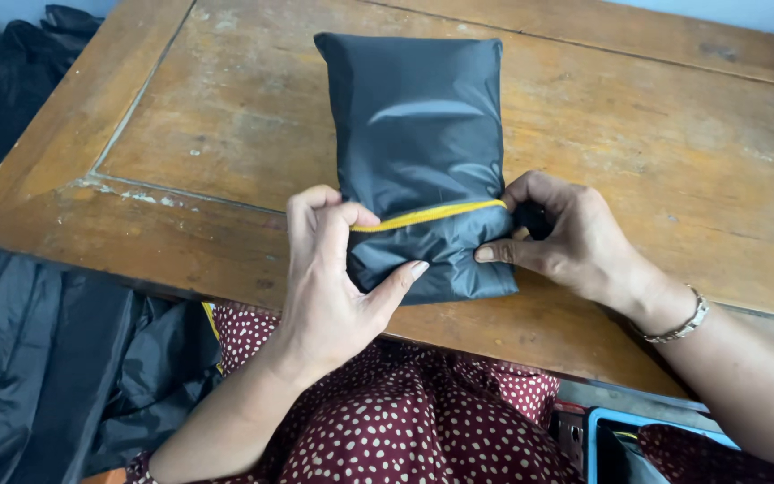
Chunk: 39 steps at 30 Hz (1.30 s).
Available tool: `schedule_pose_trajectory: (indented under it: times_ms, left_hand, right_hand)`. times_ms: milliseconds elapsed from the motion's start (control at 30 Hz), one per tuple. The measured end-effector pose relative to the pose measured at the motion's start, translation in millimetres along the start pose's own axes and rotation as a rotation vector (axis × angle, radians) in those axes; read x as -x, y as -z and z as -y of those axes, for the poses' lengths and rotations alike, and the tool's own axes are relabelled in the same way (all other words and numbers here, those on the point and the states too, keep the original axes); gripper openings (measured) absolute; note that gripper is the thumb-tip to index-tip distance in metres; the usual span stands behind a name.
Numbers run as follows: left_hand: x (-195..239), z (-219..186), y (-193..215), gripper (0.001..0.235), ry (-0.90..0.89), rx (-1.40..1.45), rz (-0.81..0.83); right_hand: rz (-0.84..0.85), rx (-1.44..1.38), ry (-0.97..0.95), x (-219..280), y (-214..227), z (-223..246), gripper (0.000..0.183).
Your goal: The person folds a black fabric item on a wooden table, places it into a black zippered pouch with a yellow zipper, and zips the pouch closed.
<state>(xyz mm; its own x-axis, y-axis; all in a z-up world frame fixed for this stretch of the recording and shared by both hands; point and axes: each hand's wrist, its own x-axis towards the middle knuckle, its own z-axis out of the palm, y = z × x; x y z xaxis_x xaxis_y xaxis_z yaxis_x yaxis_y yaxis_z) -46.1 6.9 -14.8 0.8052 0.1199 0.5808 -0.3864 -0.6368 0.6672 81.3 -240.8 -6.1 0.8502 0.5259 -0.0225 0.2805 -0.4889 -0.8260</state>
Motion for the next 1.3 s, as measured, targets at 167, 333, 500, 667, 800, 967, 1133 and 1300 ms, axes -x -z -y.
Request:
schedule_pose_trajectory:
  times_ms: [167, 333, 500, 667, 800, 967, 1133, 1300]
  left_hand:
    - [0.5, 1.8, -4.8, 0.042, -0.02, -0.004, -0.048]
    - [-5.6, 3.1, -4.8, 0.039, -0.062, -0.03, -0.112]
    - [-1.5, 4.3, 16.5, 0.069, 0.102, 0.081, 0.055]
    - [12.2, 5.7, 30.4, 0.058, 0.157, 0.258, 0.215]
    - [16.0, 15.1, 16.4, 0.022, 0.143, 0.198, -0.012]
    - [14.1, 24.9, 11.7, 0.016, 0.045, -0.031, -0.045]
    - [13.1, 26.4, 9.7, 0.015, -0.033, -0.036, -0.06]
    - [14.9, 25.0, 8.0, 0.016, -0.181, -0.063, -0.05]
  right_hand:
    - [0.006, 0.001, 0.203, -0.5, -5.8, 2.0, 0.034]
    - [0.007, 0.135, 0.324, -4.9, 0.4, -0.8, 0.039]
    - [0.055, 0.189, 0.258, -5.9, 26.4, 14.6, 0.028]
    - [-0.086, 0.401, 0.41, 13.3, 24.9, 47.0, 0.054]
    - [-0.036, 0.611, 0.792, 23.1, -2.4, 51.7, 0.087]
    - [-0.024, 0.729, 0.811, 21.4, -18.5, 44.3, 0.074]
    - [-0.106, 0.706, 0.834, 19.1, -25.6, 44.8, 0.065]
    - [-0.1, 0.694, 0.809, 18.3, -28.2, 47.1, 0.069]
